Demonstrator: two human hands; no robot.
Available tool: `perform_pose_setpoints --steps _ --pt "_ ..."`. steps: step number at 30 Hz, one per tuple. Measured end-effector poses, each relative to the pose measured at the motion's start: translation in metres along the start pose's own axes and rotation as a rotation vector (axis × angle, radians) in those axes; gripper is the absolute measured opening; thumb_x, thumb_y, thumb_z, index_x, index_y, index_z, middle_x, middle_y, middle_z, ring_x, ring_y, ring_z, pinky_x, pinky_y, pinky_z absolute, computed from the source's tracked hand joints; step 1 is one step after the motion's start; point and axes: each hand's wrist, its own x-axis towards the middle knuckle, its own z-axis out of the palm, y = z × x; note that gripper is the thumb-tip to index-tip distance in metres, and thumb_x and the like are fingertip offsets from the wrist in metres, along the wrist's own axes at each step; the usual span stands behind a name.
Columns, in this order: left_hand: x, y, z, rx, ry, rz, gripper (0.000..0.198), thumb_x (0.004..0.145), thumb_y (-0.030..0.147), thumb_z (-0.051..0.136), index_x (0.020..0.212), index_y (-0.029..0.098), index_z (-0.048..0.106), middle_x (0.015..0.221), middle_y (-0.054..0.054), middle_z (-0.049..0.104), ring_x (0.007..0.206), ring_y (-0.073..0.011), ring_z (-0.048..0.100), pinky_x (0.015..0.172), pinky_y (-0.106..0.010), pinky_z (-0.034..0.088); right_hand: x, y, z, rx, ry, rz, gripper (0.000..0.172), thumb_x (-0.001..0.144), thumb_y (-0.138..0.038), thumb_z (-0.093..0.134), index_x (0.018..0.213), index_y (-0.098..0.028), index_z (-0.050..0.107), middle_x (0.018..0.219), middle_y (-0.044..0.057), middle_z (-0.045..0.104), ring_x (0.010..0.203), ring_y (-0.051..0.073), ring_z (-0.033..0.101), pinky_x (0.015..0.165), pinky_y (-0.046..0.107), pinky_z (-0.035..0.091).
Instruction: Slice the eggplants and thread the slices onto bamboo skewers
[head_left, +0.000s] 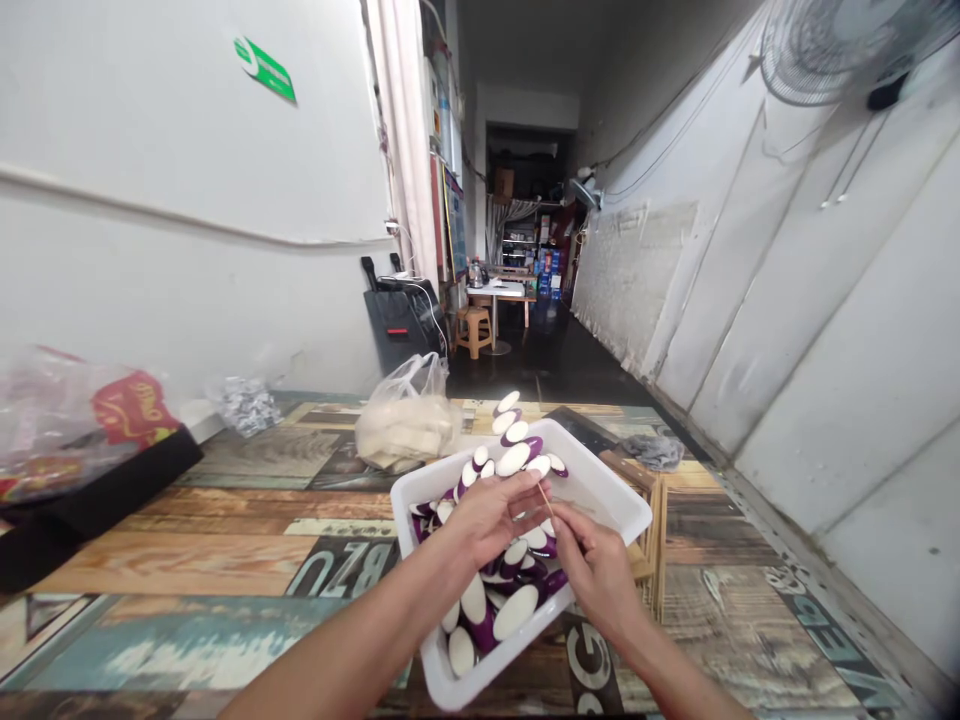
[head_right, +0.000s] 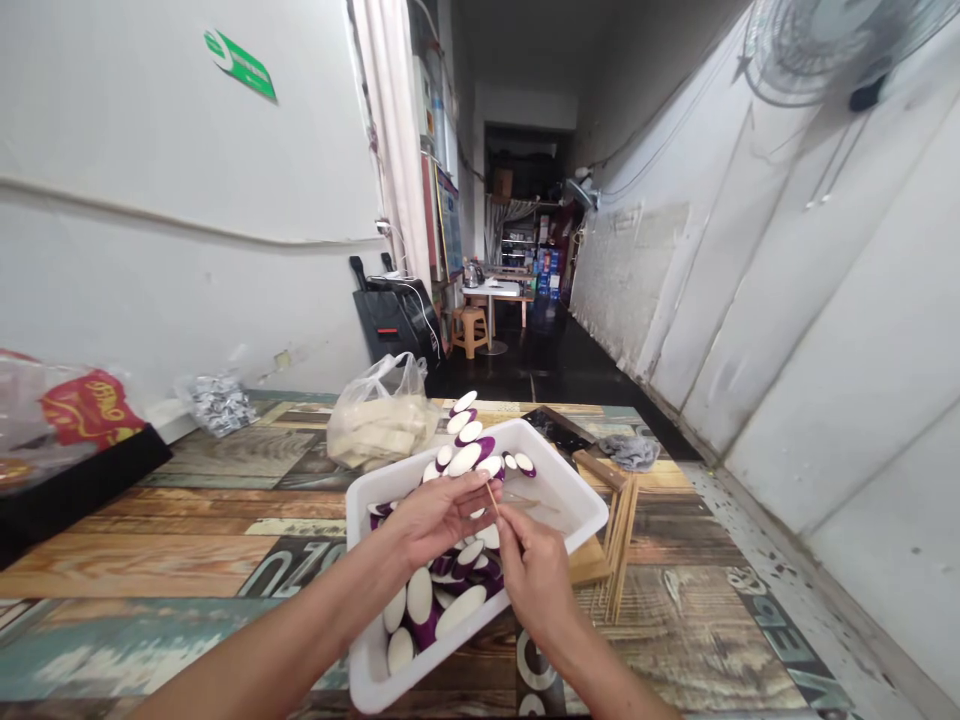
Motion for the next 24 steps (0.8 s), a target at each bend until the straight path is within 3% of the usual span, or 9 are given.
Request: perform_pose_setpoints --steps 4,9,14,24 --pt "0.000 -0.002 0.001 0.023 -0.017 -0.005 0.016 0.066 0.019 0.071 0.076 0.011 0.062 0.079 -0.009 0.066 0.071 -0.0161 0.062 0.070 -0.033 0.052 0.000 -0.002 -0.001 0.022 0.026 0.046 0.027 0.087 -0.025 0.044 0.104 -0.017 0.064 0.070 0.004 0.065 0.066 0.017 0.060 0.061 0.025 0.048" --pt "-0.001 0.003 0.005 -0.099 0.027 0.192 0.019 0.068 0.027 0.069 0.082 0.015 0.064 0.088 -0.008 0.066 0.080 -0.0184 0.062 0.068 -0.034 0.053 -0.002 -0.003 -0.003 0.032 0.009 0.086 0.027 0.088 -0.028 0.044 0.100 -0.017 0.065 0.061 0.001 0.060 0.053 0.015 0.053 0.050 0.023 0.043" --pt "-0.001 0.009 0.006 -0.078 0.049 0.197 0.017 0.067 0.019 0.070 0.082 0.013 0.065 0.085 -0.009 0.066 0.081 -0.0193 0.061 0.067 -0.035 0.054 -0.004 -0.002 -0.004 0.033 -0.001 0.049 0.024 0.086 -0.026 0.046 0.098 -0.018 0.066 0.074 0.003 0.067 0.064 0.017 0.059 0.059 0.024 0.047" --pt "0.000 0.005 0.008 0.009 0.069 0.209 0.021 0.065 0.024 0.071 0.079 0.010 0.064 0.080 -0.009 0.065 0.069 -0.0164 0.060 0.060 -0.032 0.054 -0.003 -0.002 -0.005 0.083 -0.007 0.059 0.025 0.088 -0.026 0.046 0.102 -0.019 0.065 0.086 0.005 0.069 0.079 0.019 0.063 0.070 0.026 0.049"
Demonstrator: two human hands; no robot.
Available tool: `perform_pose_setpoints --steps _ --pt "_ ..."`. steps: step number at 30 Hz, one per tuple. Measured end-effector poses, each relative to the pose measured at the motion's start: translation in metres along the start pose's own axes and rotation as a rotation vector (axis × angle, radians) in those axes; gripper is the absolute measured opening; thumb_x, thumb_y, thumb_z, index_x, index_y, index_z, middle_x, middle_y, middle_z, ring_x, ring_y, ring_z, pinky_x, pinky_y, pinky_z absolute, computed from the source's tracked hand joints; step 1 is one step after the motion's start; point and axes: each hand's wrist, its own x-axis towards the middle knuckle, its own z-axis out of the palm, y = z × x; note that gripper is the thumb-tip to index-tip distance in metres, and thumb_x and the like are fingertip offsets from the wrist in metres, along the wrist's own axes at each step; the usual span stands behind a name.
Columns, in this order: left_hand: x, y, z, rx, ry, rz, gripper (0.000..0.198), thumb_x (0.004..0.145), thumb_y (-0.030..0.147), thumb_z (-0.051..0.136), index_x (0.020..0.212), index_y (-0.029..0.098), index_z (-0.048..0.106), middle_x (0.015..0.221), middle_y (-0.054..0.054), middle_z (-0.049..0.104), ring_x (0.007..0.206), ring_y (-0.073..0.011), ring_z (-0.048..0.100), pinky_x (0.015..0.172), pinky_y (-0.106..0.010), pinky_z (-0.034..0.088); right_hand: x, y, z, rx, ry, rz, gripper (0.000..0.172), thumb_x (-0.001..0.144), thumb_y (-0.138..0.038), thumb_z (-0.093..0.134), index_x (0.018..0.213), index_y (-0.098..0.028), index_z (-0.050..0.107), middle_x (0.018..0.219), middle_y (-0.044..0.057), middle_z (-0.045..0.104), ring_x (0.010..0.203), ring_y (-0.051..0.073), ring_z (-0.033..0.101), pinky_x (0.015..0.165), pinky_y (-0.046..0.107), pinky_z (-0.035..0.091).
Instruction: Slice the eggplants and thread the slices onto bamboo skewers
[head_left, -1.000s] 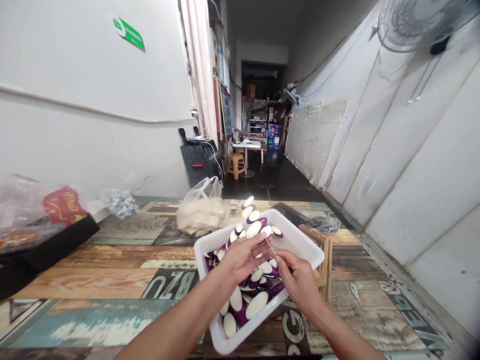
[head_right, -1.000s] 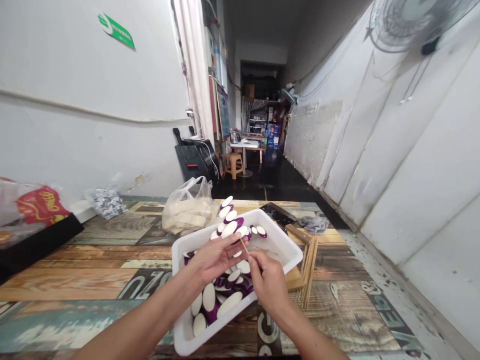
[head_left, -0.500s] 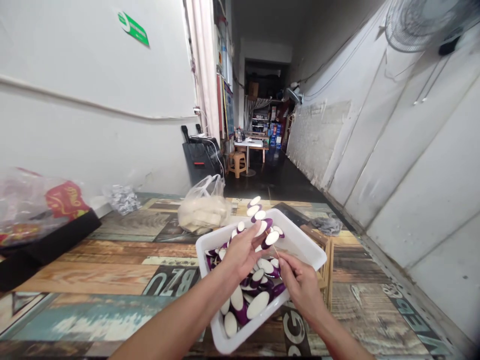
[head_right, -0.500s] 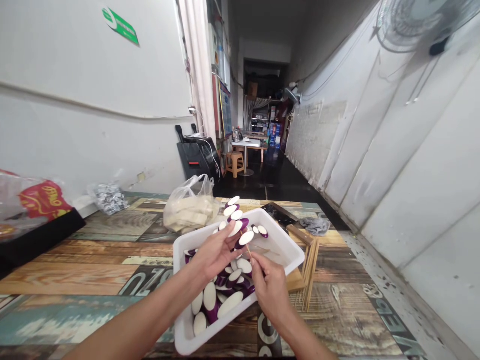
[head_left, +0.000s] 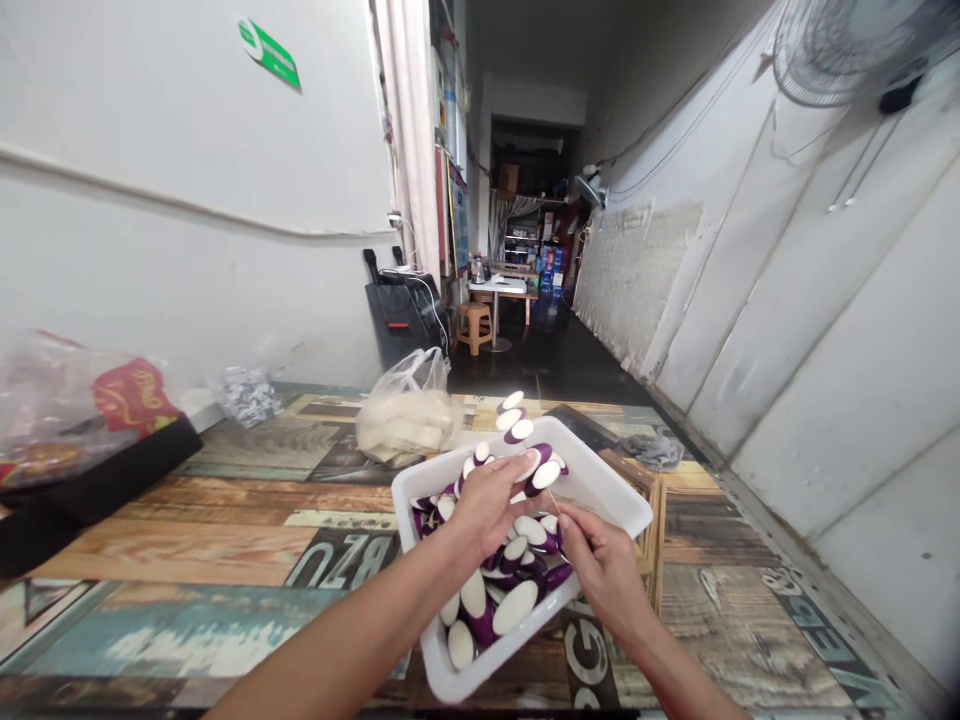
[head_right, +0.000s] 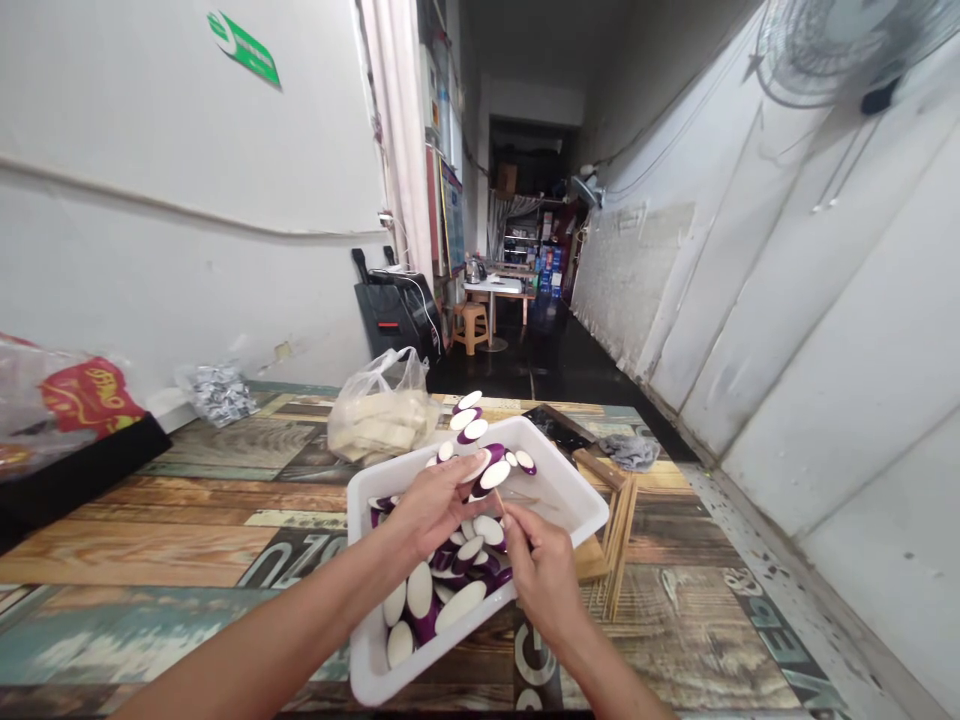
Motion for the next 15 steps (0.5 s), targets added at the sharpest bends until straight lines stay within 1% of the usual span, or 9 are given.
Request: perform_pose_setpoints --steps 3,6,9,12,15 --pt "0.0023 0.0057 -0.0008 -0.053 0.061 0.070 0.025 0.067 0.028 0.070 0.085 0.012 0.064 0.084 -0.008 0.065 0.073 -0.0184 0.062 0.058 -0.030 0.053 -0.0014 0.0016 -0.0009 -0.034 0.006 -0.005 0.023 0.087 -0.027 0.047 0.098 -0.019 0.066 0.082 0.005 0.069 0.071 0.019 0.063 0.065 0.026 0.050" --pt "0.0050 0.0104 -0.0004 -0.113 0.074 0.102 0.023 0.067 0.024 0.070 0.086 0.012 0.064 0.083 -0.009 0.066 0.072 -0.0182 0.063 0.058 -0.027 0.053 -0.0028 0.0030 -0.0005 -0.051 0.009 -0.015 0.023 0.086 -0.026 0.047 0.097 -0.019 0.066 0.080 0.005 0.069 0.071 0.019 0.062 0.065 0.026 0.050" --pt "0.0059 0.0100 0.0021 -0.099 0.087 0.089 0.019 0.066 0.019 0.070 0.081 0.010 0.064 0.078 -0.009 0.066 0.067 -0.0168 0.062 0.056 -0.026 0.052 -0.0027 0.0024 -0.0001 -0.047 -0.003 -0.021 0.022 0.086 -0.025 0.047 0.097 -0.019 0.066 0.083 0.005 0.069 0.074 0.019 0.063 0.066 0.026 0.049" --pt "0.0054 0.0069 0.0037 -0.063 0.101 0.067 0.018 0.064 0.018 0.071 0.078 0.010 0.063 0.072 -0.007 0.065 0.062 -0.0150 0.061 0.055 -0.025 0.051 -0.0019 0.0006 -0.0005 -0.041 0.005 -0.016 0.022 0.087 -0.025 0.047 0.097 -0.019 0.066 0.085 0.005 0.070 0.075 0.019 0.063 0.067 0.026 0.049" --pt "0.0063 0.0071 0.0021 -0.070 0.073 0.045 0.022 0.065 0.024 0.071 0.080 0.011 0.062 0.071 -0.005 0.064 0.060 -0.0143 0.060 0.052 -0.026 0.050 -0.0016 0.0000 -0.0012 -0.027 0.006 -0.005 0.023 0.087 -0.026 0.047 0.097 -0.019 0.066 0.083 0.004 0.070 0.074 0.018 0.063 0.067 0.025 0.050"
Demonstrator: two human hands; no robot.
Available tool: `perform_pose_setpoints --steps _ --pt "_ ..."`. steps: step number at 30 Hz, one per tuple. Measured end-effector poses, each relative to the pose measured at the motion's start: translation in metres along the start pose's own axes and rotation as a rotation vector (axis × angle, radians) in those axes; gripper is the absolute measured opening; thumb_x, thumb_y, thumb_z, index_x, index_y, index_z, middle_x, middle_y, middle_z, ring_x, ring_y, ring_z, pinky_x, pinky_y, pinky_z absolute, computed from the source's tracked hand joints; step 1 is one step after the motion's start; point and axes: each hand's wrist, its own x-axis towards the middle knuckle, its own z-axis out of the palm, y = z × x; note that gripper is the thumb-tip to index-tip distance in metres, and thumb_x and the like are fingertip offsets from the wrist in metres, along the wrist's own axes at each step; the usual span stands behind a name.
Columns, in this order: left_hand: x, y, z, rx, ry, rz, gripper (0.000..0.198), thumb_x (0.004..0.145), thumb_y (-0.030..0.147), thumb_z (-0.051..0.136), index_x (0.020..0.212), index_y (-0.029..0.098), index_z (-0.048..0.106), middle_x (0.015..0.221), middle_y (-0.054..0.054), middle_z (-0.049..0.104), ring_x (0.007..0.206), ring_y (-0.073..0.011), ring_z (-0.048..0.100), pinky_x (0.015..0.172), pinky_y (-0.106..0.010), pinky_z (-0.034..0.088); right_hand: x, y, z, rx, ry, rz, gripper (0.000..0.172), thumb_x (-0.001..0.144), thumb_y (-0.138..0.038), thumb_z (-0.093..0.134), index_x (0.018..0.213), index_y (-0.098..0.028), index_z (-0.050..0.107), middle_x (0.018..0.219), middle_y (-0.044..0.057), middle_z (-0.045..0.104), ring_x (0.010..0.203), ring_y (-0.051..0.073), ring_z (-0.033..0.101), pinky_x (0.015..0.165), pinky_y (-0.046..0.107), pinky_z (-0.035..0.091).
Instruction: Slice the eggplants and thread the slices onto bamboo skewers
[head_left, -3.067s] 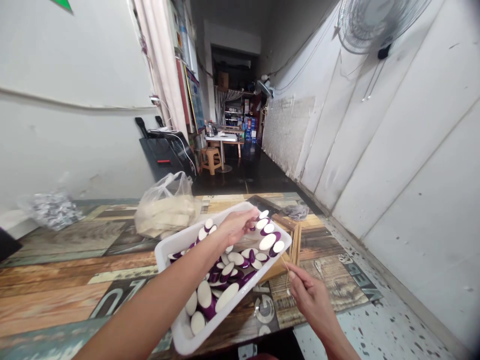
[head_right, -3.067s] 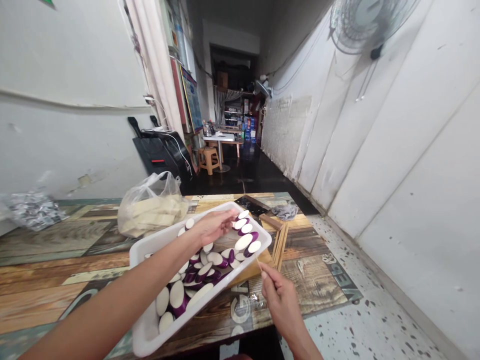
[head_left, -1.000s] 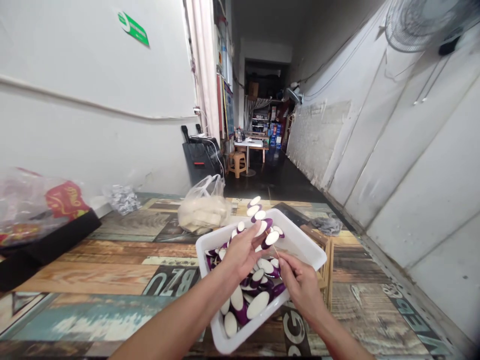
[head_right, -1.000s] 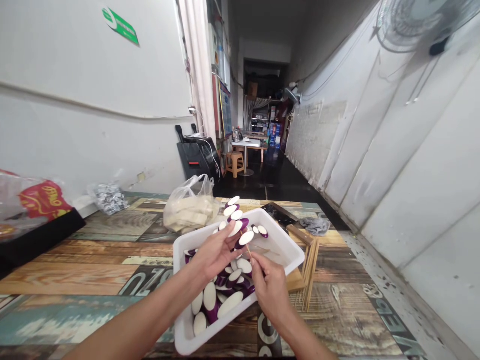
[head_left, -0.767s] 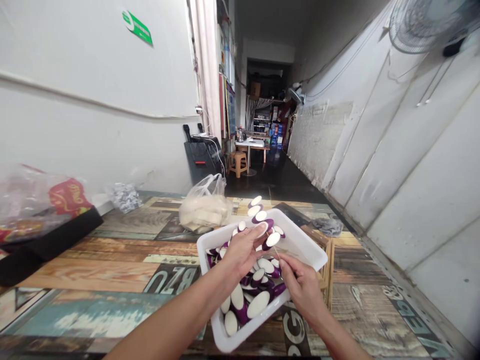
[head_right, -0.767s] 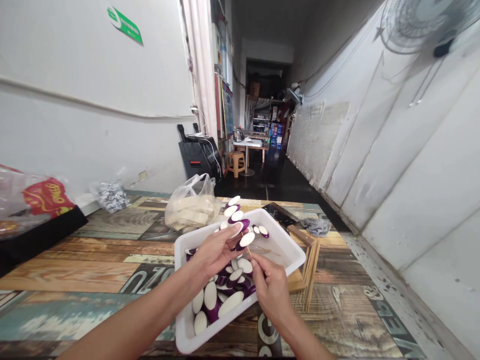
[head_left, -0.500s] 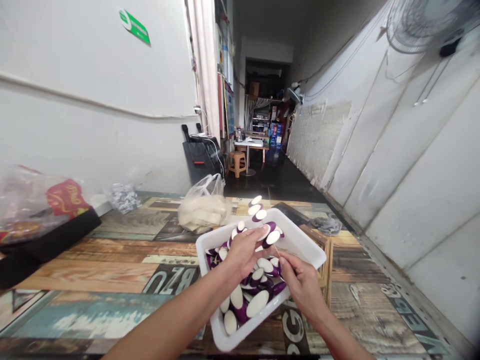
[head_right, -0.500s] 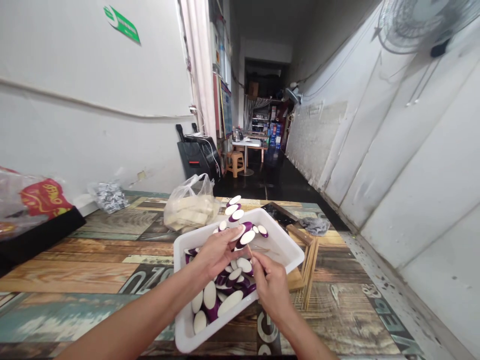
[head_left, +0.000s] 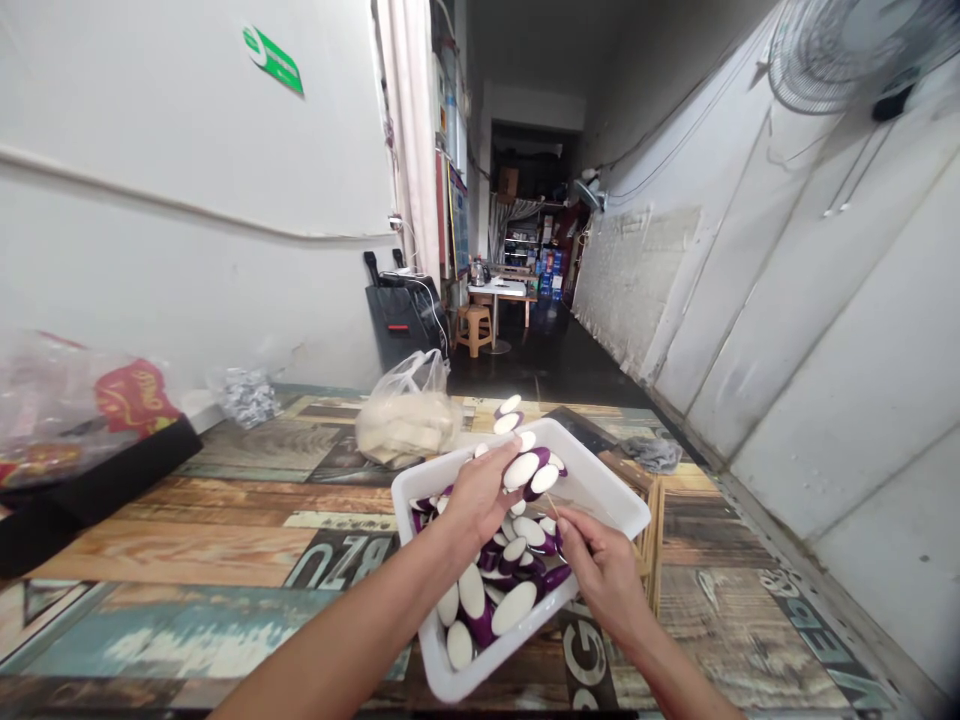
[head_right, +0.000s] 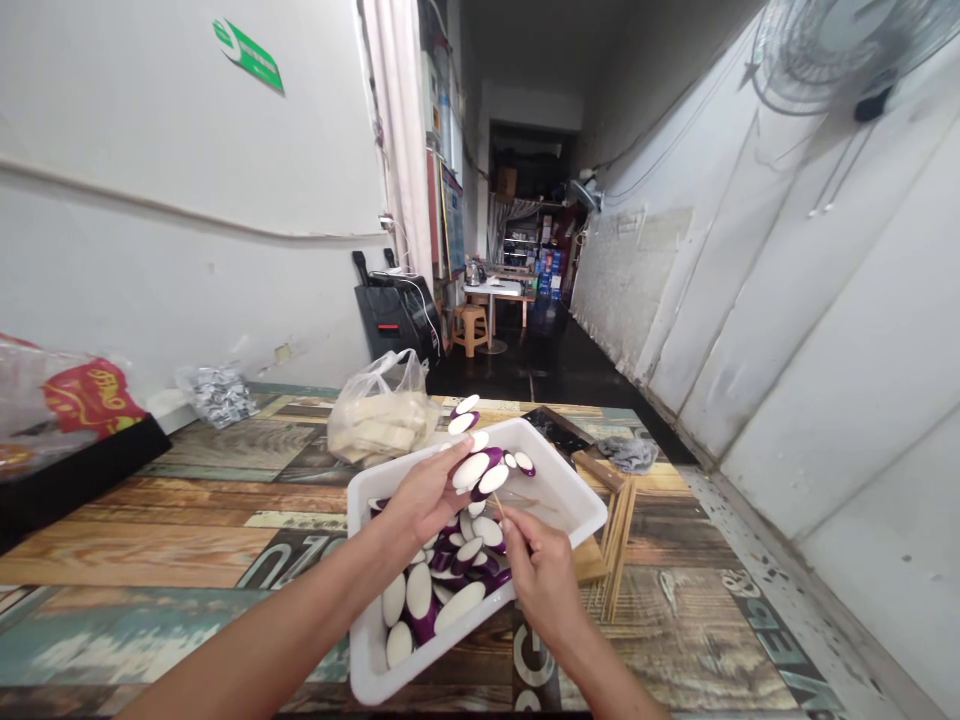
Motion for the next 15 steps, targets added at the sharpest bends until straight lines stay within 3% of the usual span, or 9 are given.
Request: perform_pose_setpoints --steps 3,7,15 --pt "0.004 0.005 -0.001 -0.072 -0.051 0.052 0.023 0.070 0.029 0.067 0.085 0.013 0.061 0.072 -0.003 0.064 0.059 -0.0124 0.060 0.052 -0.024 0.050 -0.001 0.001 0.000 -0.014 -0.004 0.000 0.023 0.086 -0.026 0.047 0.097 -0.018 0.066 0.081 0.005 0.070 0.073 0.019 0.063 0.066 0.026 0.050" --pt "0.006 0.011 0.003 -0.126 0.001 0.131 0.014 0.071 0.020 0.065 0.083 0.013 0.061 0.074 -0.002 0.063 0.062 -0.0094 0.060 0.058 -0.020 0.051 -0.001 0.002 0.000 -0.032 -0.015 -0.010 0.023 0.086 -0.026 0.048 0.096 -0.018 0.067 0.082 0.006 0.070 0.075 0.020 0.064 0.068 0.028 0.051" --pt "0.003 0.009 0.004 -0.060 -0.090 0.027 0.021 0.071 0.032 0.066 0.080 0.014 0.059 0.065 -0.001 0.060 0.052 -0.0104 0.057 0.050 -0.023 0.050 0.000 0.002 -0.001 -0.036 0.006 -0.016 0.023 0.086 -0.026 0.048 0.095 -0.019 0.067 0.085 0.005 0.071 0.075 0.020 0.065 0.066 0.027 0.052"
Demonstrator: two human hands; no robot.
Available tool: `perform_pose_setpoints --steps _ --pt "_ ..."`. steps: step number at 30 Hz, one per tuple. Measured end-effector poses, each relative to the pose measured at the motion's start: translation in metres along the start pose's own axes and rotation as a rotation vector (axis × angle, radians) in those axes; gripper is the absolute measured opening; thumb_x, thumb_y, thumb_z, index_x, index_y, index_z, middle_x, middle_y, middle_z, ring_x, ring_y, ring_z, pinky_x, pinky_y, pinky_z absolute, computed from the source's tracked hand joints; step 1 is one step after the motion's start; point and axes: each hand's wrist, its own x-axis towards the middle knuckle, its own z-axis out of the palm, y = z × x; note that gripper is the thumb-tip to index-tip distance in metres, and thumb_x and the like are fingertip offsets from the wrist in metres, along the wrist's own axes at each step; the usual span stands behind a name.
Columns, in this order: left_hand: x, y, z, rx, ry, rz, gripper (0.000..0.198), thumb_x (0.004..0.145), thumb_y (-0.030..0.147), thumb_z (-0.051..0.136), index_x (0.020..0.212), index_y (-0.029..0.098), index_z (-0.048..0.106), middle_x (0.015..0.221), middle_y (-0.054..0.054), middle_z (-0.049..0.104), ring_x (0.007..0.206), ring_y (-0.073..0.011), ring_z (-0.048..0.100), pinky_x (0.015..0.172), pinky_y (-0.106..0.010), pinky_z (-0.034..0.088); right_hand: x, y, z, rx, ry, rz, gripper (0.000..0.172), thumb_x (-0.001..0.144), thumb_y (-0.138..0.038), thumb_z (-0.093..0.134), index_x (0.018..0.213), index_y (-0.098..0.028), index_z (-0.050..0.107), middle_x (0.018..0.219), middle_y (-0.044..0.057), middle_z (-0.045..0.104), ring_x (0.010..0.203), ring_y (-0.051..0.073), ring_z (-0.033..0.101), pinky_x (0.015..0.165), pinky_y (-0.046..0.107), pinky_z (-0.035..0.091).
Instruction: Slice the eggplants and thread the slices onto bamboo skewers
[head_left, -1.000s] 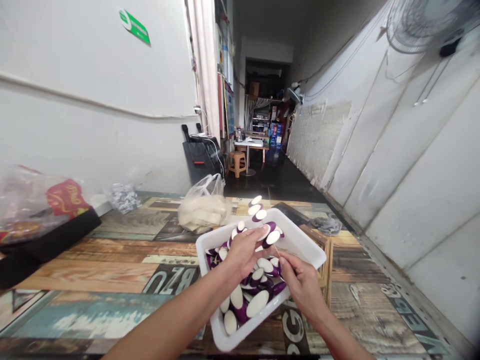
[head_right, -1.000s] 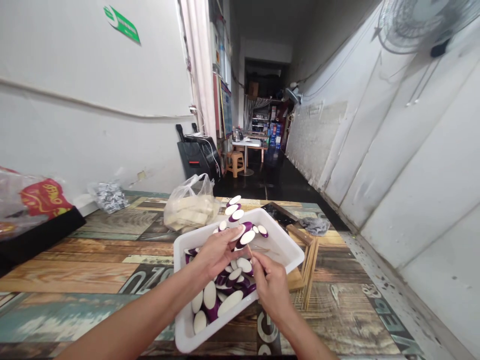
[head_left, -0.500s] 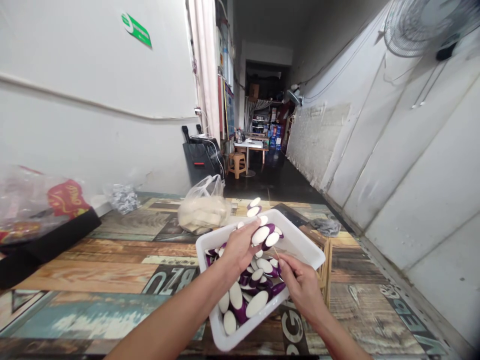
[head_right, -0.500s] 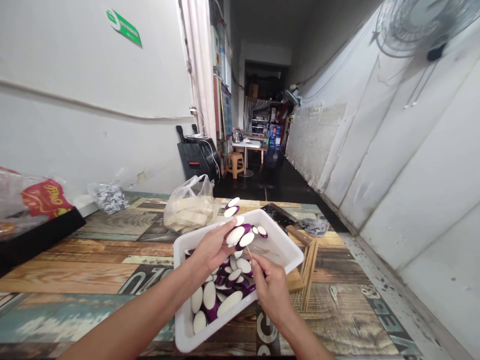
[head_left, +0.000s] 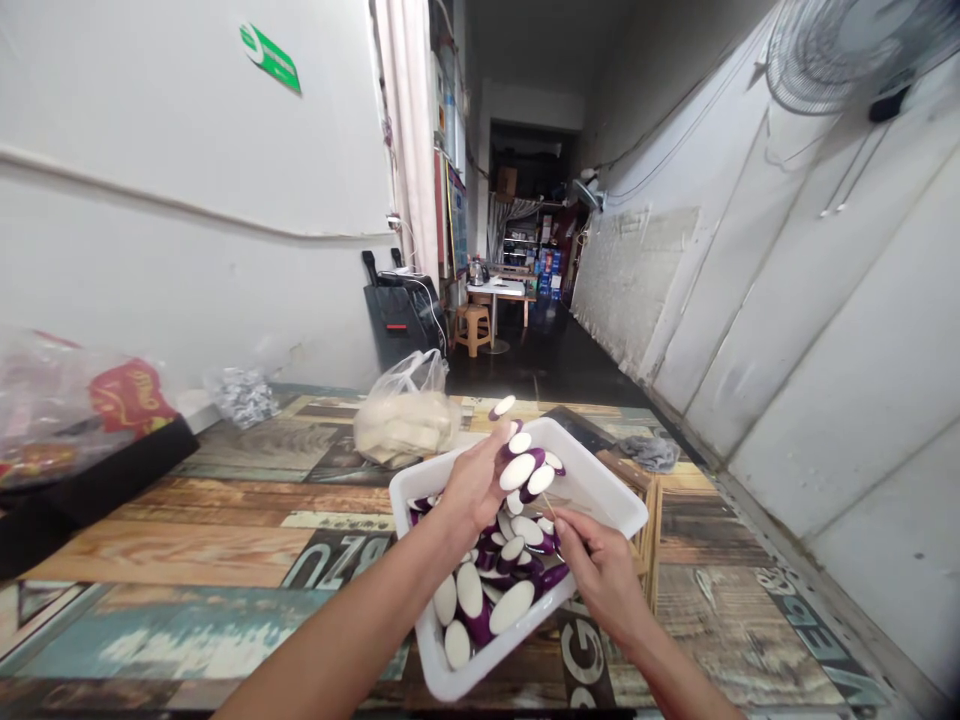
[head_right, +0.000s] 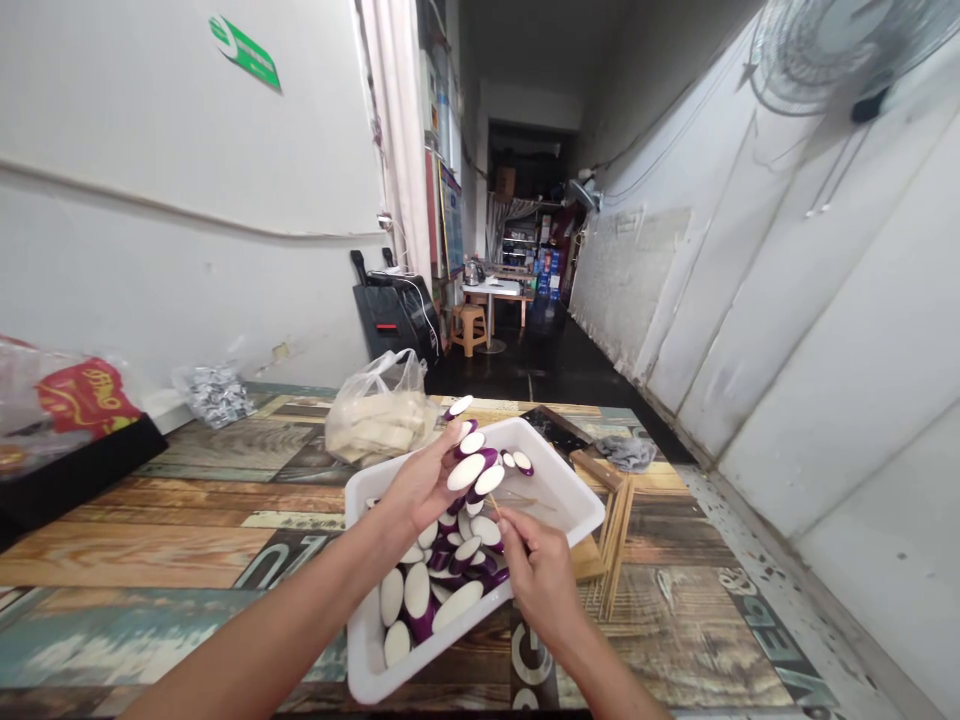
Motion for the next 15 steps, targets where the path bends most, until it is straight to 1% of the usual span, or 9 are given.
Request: perform_pose_setpoints --steps 3,6,9,15 --pt "0.008 0.003 -0.008 -0.036 0.053 0.075 0.028 0.073 0.039 0.062 0.087 0.015 0.059 0.072 -0.003 0.063 0.061 -0.0132 0.060 0.054 -0.026 0.052 -0.001 0.000 -0.001 0.009 -0.009 -0.013 0.022 0.086 -0.025 0.048 0.095 -0.019 0.067 0.087 0.006 0.071 0.077 0.020 0.065 0.069 0.028 0.052" --pt "0.015 0.007 -0.015 -0.030 0.129 0.173 0.023 0.075 0.033 0.062 0.090 0.015 0.060 0.080 -0.004 0.064 0.069 -0.0142 0.062 0.060 -0.028 0.053 -0.001 0.000 -0.002 0.011 -0.018 -0.016 0.022 0.085 -0.025 0.049 0.095 -0.019 0.068 0.086 0.005 0.071 0.077 0.020 0.065 0.069 0.027 0.052" --pt "0.019 0.010 -0.017 -0.013 0.127 0.152 0.022 0.072 0.029 0.065 0.088 0.015 0.061 0.080 -0.005 0.065 0.067 -0.0141 0.061 0.060 -0.029 0.053 -0.001 0.001 -0.002 0.006 -0.020 -0.017 0.022 0.085 -0.024 0.049 0.095 -0.020 0.068 0.085 0.005 0.071 0.076 0.020 0.065 0.068 0.027 0.052" --pt "0.020 0.010 -0.015 -0.003 0.133 0.128 0.020 0.065 0.024 0.070 0.079 0.013 0.063 0.073 -0.004 0.064 0.060 -0.0119 0.059 0.056 -0.027 0.052 -0.002 0.002 -0.002 0.003 -0.043 -0.022 0.022 0.085 -0.023 0.048 0.096 -0.019 0.067 0.087 0.005 0.071 0.079 0.020 0.065 0.069 0.027 0.051"
